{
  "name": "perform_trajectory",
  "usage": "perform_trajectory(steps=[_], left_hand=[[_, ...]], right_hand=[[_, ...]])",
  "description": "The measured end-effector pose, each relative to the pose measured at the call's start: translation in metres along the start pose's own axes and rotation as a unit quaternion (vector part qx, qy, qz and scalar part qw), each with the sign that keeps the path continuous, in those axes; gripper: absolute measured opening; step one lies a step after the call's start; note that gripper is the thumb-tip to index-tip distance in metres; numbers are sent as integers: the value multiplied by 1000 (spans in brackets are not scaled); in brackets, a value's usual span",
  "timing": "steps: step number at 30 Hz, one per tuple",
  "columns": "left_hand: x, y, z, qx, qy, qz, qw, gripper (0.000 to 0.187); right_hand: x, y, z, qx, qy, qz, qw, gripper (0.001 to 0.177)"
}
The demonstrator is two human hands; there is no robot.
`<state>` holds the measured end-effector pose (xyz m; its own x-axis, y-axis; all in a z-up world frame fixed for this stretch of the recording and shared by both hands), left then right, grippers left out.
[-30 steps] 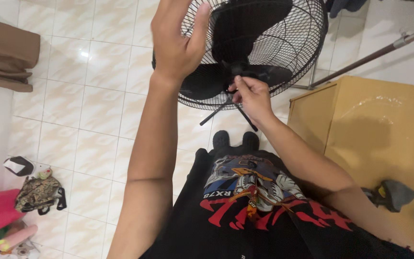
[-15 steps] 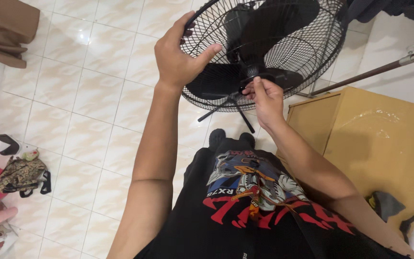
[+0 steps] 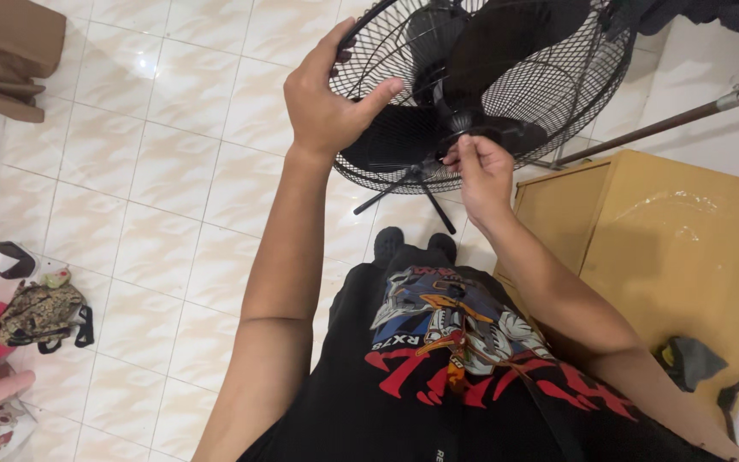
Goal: The person assembles a standing electric fan by attaching the fan blades to the motor hub, securing them with a nut, and then fitting the front protective cage. The person uses a cloth to wipe the cage before installation.
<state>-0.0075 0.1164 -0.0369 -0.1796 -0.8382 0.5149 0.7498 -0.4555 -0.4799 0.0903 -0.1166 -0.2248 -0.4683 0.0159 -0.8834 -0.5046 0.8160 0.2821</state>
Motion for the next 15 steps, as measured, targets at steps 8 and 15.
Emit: perform_trajectory(steps=[8, 15], left_hand=[[-2, -3, 0, 1, 34, -18, 999, 79], [-4, 0, 3, -19, 38, -22, 999, 81]], right_hand=[[0, 8, -2, -4, -11, -8, 1000, 26], [1, 7, -3, -8, -4, 12, 1000, 27]])
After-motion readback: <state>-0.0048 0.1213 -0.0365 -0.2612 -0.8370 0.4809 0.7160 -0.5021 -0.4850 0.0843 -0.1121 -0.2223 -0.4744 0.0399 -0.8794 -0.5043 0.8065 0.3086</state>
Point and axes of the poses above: each hand's wrist, its own z-axis towards the middle knuckle, its own y-axis out of the palm, x = y × z, the point moved 8 cm from there along z, towards the middle knuckle, and after that the axes turned 15 degrees about y, right-handed, at the moved point
